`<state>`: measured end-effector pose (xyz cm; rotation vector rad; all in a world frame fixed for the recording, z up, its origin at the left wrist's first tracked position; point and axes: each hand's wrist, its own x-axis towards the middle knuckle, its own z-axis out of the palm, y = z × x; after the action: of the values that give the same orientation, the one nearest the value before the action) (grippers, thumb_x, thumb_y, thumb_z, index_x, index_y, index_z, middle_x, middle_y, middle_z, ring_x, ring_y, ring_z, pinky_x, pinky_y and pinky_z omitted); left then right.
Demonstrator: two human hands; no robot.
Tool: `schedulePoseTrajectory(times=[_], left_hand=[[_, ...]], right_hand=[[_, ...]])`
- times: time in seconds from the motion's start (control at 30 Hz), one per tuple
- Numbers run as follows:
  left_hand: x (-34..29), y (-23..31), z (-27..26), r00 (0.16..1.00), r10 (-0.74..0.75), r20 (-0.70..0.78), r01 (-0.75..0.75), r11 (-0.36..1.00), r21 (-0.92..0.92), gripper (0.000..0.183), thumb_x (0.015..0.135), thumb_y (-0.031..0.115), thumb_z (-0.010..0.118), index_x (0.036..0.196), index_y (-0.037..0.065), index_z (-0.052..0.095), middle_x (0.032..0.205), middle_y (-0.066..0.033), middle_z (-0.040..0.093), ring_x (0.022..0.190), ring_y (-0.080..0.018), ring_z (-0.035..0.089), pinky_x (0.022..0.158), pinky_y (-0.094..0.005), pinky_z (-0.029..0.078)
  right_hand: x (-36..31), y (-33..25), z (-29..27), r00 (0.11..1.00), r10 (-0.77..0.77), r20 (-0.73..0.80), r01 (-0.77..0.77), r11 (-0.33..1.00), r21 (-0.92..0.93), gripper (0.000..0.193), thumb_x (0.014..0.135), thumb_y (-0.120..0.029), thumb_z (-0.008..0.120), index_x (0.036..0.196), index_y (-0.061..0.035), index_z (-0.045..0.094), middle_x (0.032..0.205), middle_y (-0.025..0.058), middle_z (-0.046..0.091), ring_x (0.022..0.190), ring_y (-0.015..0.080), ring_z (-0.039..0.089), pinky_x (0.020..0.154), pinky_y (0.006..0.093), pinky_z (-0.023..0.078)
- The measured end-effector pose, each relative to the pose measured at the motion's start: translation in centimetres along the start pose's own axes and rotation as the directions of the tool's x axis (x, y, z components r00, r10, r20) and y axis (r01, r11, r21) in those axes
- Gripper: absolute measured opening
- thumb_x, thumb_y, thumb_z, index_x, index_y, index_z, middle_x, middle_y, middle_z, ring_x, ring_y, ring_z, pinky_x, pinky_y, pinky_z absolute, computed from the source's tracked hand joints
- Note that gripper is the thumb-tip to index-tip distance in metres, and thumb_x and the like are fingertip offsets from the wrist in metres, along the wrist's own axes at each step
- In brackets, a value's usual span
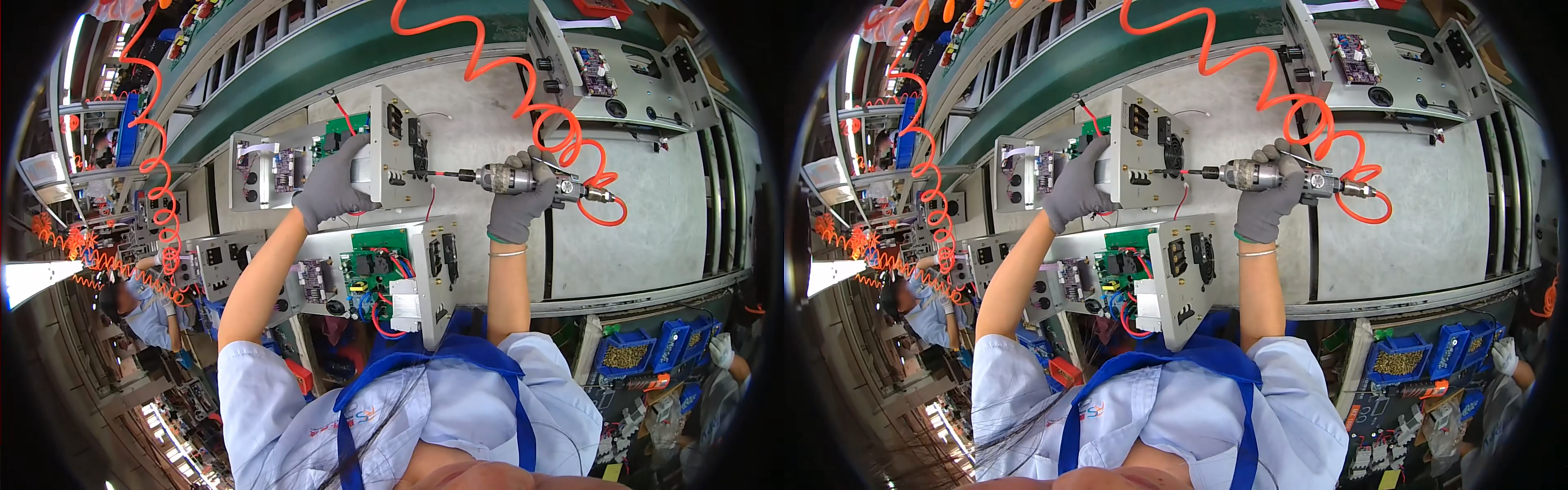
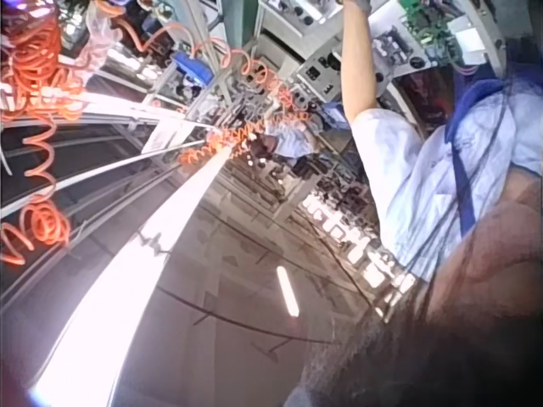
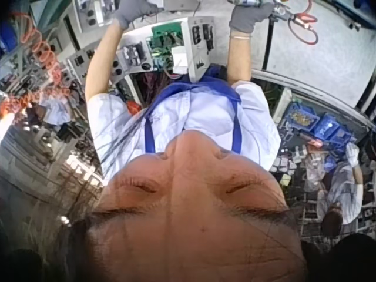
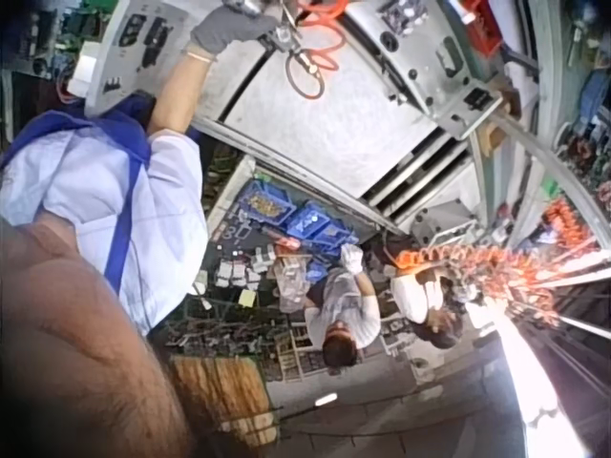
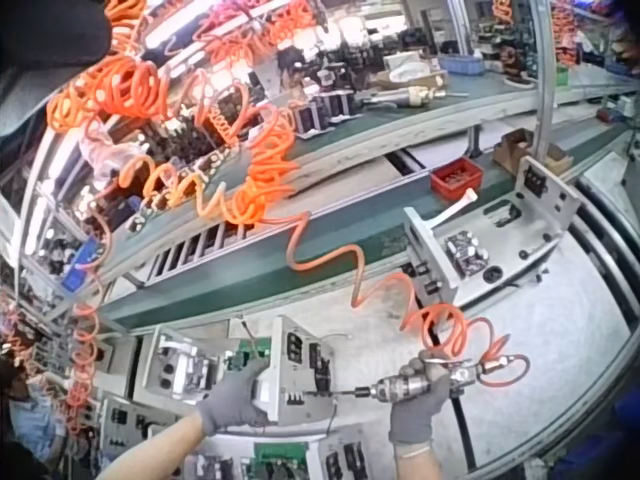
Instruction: The person assembles electronic control units on a factory assembly line. They use a pneumatic screwdriver to secure components onto circuit boards within metal enclosures, then move the units along the conveyor belt to the next station.
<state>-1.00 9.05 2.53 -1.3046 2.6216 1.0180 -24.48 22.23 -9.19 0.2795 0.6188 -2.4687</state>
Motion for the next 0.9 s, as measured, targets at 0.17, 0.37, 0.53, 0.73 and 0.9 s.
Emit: schedulePoseTrajectory(times=[0.17, 0.37, 0.53, 0.73, 0.9], left_hand=[[0.0, 0.5, -0.2, 1.000, -0.009, 0.004, 0.009, 1.000, -0.009, 0.100, 0.049, 0.025, 0.086, 0.138, 0.010, 0.042, 0.118, -0.0158, 0.063, 0.104, -0.0340, 0.063, 0.089, -0.0383, 0.049], [0.1, 0.1, 0.1, 1.000, 0.014, -0.014, -0.014, 1.000, 0.009, 0.102, 0.049, 0.029, 0.087, 0.138, 0.011, 0.041, 0.119, -0.0154, 0.063, 0.104, -0.0339, 0.063, 0.090, -0.0384, 0.049], [0.0, -0.1, 0.3, 0.999, 0.035, -0.031, -0.035, 0.999, 0.007, 0.102, 0.048, 0.028, 0.087, 0.138, 0.011, 0.041, 0.120, -0.0153, 0.062, 0.104, -0.0343, 0.062, 0.090, -0.0391, 0.049], [0.0, 0.1, 0.4, 0.999, 0.023, -0.027, -0.023, 1.000, 0.016, 0.104, 0.047, 0.029, 0.087, 0.138, 0.010, 0.041, 0.120, -0.0162, 0.061, 0.105, -0.0348, 0.062, 0.090, -0.0392, 0.049], [-0.5, -0.1, 0.5, 0.999, -0.010, -0.036, 0.013, 0.998, 0.066, 0.107, 0.049, 0.032, 0.086, 0.140, 0.009, 0.037, 0.119, -0.0184, 0.061, 0.107, -0.0355, 0.061, 0.092, -0.0389, 0.048]], right_hand=[[-0.1, -0.1, 0.2, 0.996, -0.024, 0.083, 0.023, 1.000, 0.010, 0.029, 0.079, -0.011, 0.055, 0.107, -0.0032, 0.055, 0.096, 0.0123, 0.059, 0.077, 0.0178, 0.056, 0.069, 0.0317, 0.050], [0.3, 0.1, 0.3, 0.996, 0.036, 0.080, -0.036, 0.999, 0.002, 0.026, 0.078, -0.011, 0.056, 0.102, -0.0012, 0.056, 0.089, 0.0098, 0.056, 0.076, 0.0168, 0.054, 0.070, 0.0297, 0.050], [0.7, 0.9, 0.5, 0.997, 0.047, -0.060, -0.045, 0.998, 0.038, 0.026, 0.078, -0.013, 0.057, 0.101, 0.0005, 0.055, 0.086, 0.0092, 0.055, 0.071, 0.0167, 0.053, 0.068, 0.0292, 0.050], [0.3, 0.5, 0.9, 0.997, 0.057, -0.056, -0.057, 0.998, 0.005, 0.028, 0.079, -0.014, 0.055, 0.102, 0.0013, 0.054, 0.084, 0.0096, 0.054, 0.070, 0.0167, 0.054, 0.066, 0.0292, 0.050], [0.4, 0.9, 0.2, 0.998, 0.044, -0.040, -0.045, 0.999, -0.016, 0.032, 0.079, -0.017, 0.056, 0.105, 0.0027, 0.055, 0.082, 0.0093, 0.055, 0.071, 0.0164, 0.054, 0.065, 0.0288, 0.049]])
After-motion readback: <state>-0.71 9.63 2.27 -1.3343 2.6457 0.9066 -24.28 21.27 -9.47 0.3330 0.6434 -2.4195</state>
